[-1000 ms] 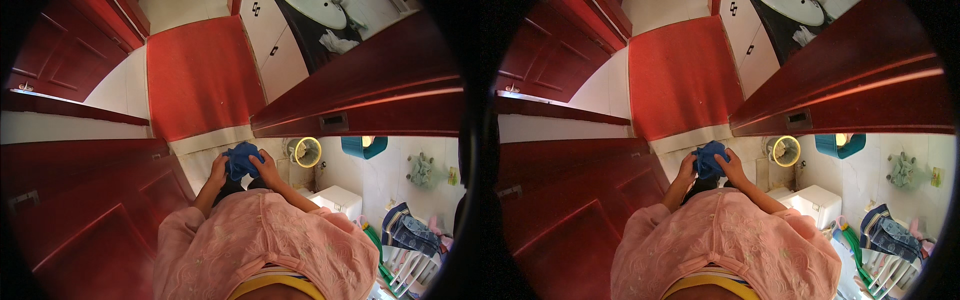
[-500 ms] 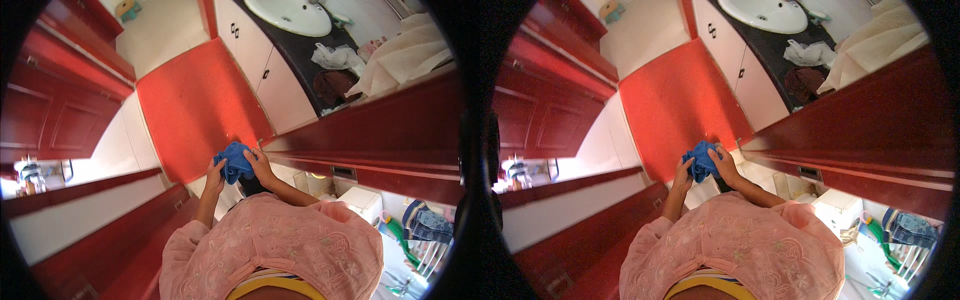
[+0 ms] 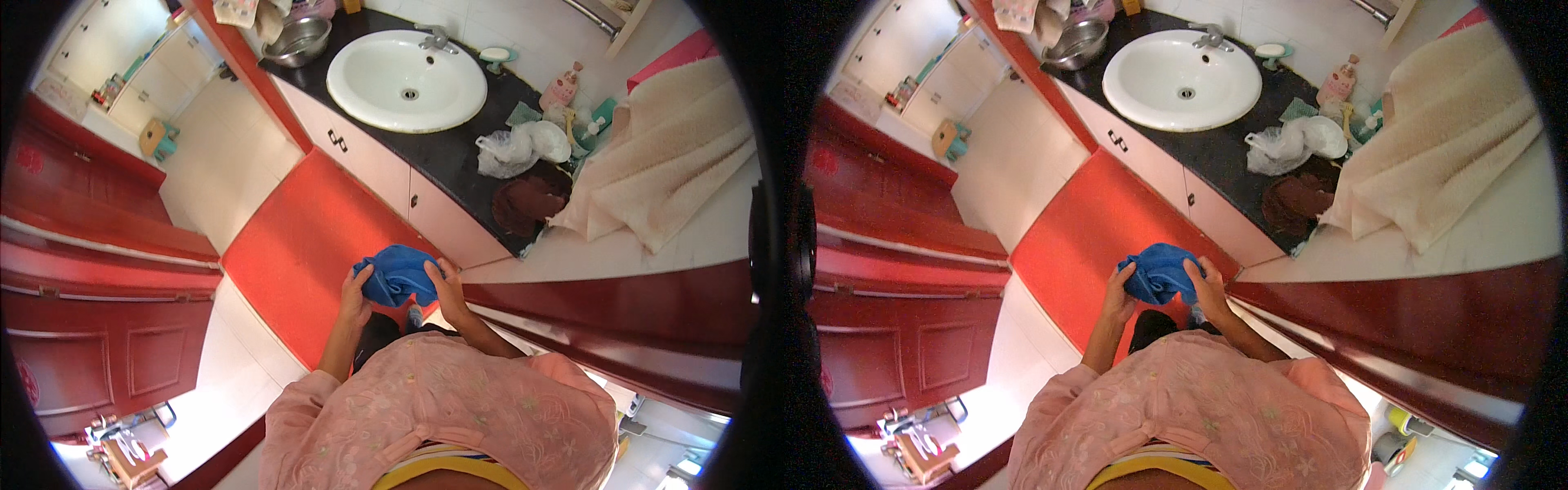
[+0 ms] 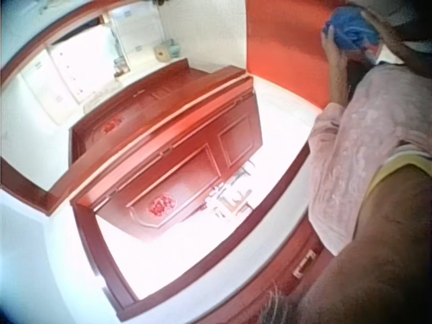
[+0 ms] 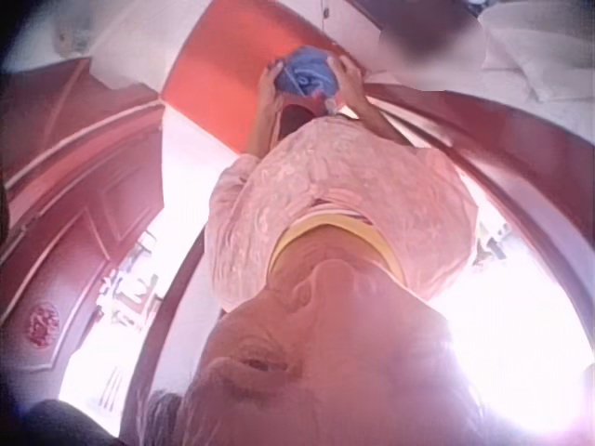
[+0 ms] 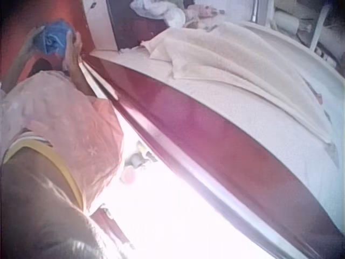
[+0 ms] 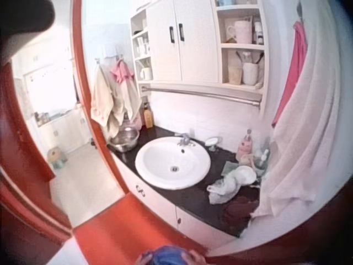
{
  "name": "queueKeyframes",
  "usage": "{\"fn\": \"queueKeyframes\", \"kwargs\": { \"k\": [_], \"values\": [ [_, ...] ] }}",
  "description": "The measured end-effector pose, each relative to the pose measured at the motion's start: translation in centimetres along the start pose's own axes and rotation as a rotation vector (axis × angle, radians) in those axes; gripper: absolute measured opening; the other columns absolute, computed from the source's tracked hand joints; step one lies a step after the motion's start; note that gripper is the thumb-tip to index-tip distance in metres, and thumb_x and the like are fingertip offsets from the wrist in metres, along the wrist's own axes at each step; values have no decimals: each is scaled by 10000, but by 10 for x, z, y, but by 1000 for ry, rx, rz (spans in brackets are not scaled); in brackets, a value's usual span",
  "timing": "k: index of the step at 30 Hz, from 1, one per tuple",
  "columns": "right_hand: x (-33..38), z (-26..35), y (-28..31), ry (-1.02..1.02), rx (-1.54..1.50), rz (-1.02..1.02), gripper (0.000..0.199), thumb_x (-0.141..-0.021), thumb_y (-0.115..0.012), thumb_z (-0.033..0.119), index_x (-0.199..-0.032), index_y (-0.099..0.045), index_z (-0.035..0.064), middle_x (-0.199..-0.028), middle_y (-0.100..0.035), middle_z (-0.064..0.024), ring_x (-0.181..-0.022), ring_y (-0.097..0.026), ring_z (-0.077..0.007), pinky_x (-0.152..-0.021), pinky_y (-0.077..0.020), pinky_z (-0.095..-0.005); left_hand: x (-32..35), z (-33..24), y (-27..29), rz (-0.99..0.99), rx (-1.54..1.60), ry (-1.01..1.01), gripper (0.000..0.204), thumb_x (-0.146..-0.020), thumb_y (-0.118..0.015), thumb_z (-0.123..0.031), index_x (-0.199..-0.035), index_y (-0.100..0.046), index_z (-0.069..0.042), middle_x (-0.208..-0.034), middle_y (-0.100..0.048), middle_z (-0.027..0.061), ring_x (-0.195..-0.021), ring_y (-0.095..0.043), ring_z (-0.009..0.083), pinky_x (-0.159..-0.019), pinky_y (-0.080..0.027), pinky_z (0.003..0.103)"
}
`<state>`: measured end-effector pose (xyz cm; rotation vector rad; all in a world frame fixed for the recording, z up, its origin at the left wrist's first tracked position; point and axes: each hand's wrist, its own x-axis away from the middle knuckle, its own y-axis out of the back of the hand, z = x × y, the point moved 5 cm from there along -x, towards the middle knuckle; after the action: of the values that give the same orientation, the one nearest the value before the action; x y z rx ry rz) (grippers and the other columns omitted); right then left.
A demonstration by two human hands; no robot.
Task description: The person wipes the top of a toilet lid with a blue cloth, moving it across the surface and edges, then stands up and places the cloth in a sink.
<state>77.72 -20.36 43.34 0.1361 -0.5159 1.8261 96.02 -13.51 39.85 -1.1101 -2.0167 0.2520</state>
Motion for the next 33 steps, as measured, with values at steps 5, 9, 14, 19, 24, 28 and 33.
{"fn": "queueKeyframes", "kwargs": {
  "k": [5, 9, 14, 19, 24, 28, 33],
  "values": [
    [-53, 37, -22, 111, -14, -50, 257, -896, -653, 290, -987, -555, 70, -860, -561, 3, -752, -529, -75, -662, -455, -230, -57, -72, -47, 186, 13, 10, 280, -875, -641, -155, -1117, -547, -50, -1036, -614, 49, -958, -599, 156, -875, -489, 329],
    [-103, 79, -45, 174, -44, -142, 311, -874, -675, 299, -1023, -544, 59, -912, -568, -7, -820, -545, -94, -717, -463, -250, -106, -137, -89, 350, 27, 27, 354, -880, -619, -115, -1199, -504, -16, -1112, -594, 87, -1020, -588, 186, -912, -479, 338],
    [-184, 143, -79, 347, -169, -165, 359, -895, -648, 309, -1110, -551, 39, -951, -604, -52, -823, -585, -110, -721, -487, -233, -178, -227, -147, 514, -15, -29, 396, -890, -587, -53, -1260, -457, 1, -1197, -559, 114, -1089, -564, 205, -959, -460, 343],
    [-290, 201, -80, 482, 170, -510, 488, -917, -611, 335, -1248, -493, -3, -1165, -582, -129, -1064, -563, -195, -935, -437, -314, -277, -285, -207, 569, -62, -70, 514, -921, -562, -119, -1387, -350, -73, -1362, -430, 115, -1196, -480, 217, -962, -444, 406],
    [-353, 151, -42, 358, 329, -608, 484, -941, -565, 293, -1304, -462, -10, -1290, -540, -152, -1174, -527, -254, -997, -395, -333, -384, -284, -161, 172, -316, -47, 694, -879, -587, -300, -1449, -242, -102, -1490, -229, 124, -1366, -203, 346, -998, -292, 635],
    [-374, 123, -43, 99, 127, -477, 422, -956, -529, 241, -1294, -478, -7, -1228, -578, -145, -1124, -559, -219, -959, -440, -325, -436, -262, -147, 203, -323, 76, 577, -897, -549, -268, -1402, -344, -81, -1471, -261, 116, -1339, -252, 332, -1021, -290, 614],
    [-450, 170, -73, 174, -298, -355, 470, -963, -514, 281, -1324, -441, -11, -1243, -560, -165, -1129, -559, -231, -981, -445, -342, -482, -262, -167, 167, -287, 197, 524, -890, -549, -228, -1367, -393, -75, -1447, -292, 117, -1336, -247, 326, -1029, -265, 626]
  ]
}}
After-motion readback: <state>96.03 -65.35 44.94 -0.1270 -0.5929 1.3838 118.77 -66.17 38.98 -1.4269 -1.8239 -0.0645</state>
